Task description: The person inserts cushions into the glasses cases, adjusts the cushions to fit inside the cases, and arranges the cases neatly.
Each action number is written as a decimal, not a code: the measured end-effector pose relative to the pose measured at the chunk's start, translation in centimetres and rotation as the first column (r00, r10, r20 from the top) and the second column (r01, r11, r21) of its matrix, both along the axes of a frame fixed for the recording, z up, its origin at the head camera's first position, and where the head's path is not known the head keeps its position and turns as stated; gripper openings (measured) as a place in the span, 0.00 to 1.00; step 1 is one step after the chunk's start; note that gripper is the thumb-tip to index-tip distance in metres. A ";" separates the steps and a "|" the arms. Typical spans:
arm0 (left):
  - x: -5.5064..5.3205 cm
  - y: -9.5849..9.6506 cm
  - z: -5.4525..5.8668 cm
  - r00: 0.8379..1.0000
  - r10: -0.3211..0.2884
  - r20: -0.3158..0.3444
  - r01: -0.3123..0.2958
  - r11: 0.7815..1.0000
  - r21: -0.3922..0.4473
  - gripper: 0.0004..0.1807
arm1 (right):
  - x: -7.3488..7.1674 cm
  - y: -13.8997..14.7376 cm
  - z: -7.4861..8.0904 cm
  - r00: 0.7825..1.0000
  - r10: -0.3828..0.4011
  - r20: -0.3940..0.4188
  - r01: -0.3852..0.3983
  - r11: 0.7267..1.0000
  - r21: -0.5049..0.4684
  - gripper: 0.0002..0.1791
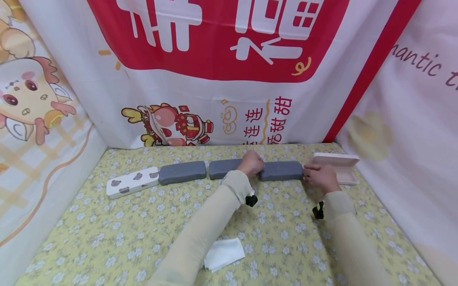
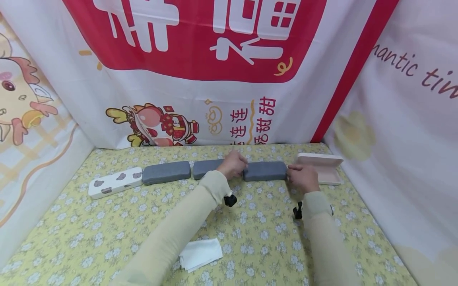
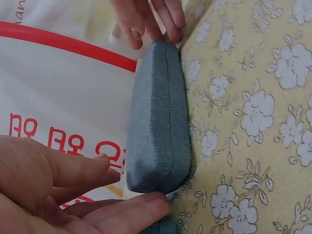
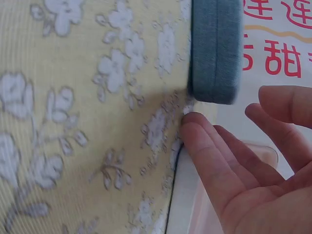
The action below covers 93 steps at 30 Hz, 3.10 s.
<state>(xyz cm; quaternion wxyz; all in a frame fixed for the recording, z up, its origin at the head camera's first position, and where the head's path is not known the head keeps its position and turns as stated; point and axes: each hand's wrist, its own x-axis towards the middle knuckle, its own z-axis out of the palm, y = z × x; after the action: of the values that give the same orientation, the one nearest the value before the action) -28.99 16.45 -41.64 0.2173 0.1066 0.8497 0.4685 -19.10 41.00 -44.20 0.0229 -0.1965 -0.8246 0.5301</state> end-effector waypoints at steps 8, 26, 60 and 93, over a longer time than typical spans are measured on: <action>0.6 -1.3 0.8 0.996 0.026 0.084 -0.040 0.985 0.166 0.09 | 0.6 0.1 1.1 0.999 -0.020 -0.028 0.020 1.000 0.005 0.24; 1.7 -5.9 1.5 0.967 -0.200 0.157 0.150 0.947 0.283 0.17 | 2.3 -3.2 2.8 0.991 0.123 -0.046 -0.125 0.991 -0.043 0.22; 8.3 -11.8 2.0 0.873 -0.487 0.032 0.486 0.873 0.042 0.11 | 6.5 -11.7 3.8 0.883 0.469 -0.022 -0.467 0.872 -0.148 0.14; 13.3 -19.0 -0.9 0.839 -0.544 -0.021 0.536 0.831 -0.149 0.11 | 9.0 -18.2 -0.1 0.721 0.686 0.101 -0.683 0.727 -0.068 0.07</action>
<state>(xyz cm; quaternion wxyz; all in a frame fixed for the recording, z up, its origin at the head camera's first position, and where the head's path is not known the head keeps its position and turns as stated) -15.74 -2.58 -42.59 0.3207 0.3415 0.8215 0.3251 -10.14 22.79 -44.29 -0.2259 0.0903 -0.8317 0.4990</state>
